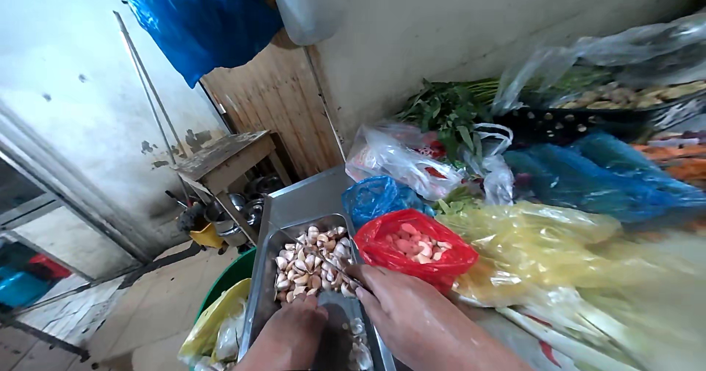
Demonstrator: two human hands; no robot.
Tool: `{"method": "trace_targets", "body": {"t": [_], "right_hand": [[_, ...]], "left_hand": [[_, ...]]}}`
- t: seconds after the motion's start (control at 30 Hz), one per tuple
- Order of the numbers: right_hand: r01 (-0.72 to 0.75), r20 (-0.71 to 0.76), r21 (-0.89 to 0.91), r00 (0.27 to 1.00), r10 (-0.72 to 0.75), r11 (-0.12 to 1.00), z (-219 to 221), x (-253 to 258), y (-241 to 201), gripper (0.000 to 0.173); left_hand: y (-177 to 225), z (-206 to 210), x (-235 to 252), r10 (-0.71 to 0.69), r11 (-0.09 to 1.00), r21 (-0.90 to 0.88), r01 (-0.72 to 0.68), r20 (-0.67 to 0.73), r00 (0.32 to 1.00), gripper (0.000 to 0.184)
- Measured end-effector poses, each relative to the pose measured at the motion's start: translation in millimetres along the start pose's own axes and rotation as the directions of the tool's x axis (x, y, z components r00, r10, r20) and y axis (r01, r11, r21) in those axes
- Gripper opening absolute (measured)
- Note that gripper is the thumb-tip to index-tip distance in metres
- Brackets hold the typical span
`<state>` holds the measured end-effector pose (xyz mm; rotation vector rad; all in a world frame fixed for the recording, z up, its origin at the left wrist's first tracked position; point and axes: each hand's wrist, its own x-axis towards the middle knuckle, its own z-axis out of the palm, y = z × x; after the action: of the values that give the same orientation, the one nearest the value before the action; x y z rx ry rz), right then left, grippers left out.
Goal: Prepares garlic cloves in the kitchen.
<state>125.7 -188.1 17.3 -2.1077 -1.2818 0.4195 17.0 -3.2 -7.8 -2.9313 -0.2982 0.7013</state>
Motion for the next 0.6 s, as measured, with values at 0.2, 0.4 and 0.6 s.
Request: {"method": "trace_targets", "body": {"t": [0.2, 0.4, 0.6], "right_hand": [[0.026, -0.022, 0.016, 0.999, -0.025, 1.000, 0, -2, 0, 0.038], [0.043, -0.052, 0.022, 0.998, -0.042, 0.999, 2, -2, 1, 0.038], [0.030, -0.031, 0.015, 0.999, -0.029, 0.999, 1, -3, -1, 0.039]], "left_hand": [[2, -3, -4, -0.092, 0.991, -0.097, 0.096, 0.039, 0.995, 0.028], [-4, 7, -8, -0.124, 0.980, -0.152, 0.132, 0.058, 0.991, 0.030], [-1, 5, -14, -0.091, 0.984, -0.146, 0.106, 0.106, 0.990, 0.030]]}}
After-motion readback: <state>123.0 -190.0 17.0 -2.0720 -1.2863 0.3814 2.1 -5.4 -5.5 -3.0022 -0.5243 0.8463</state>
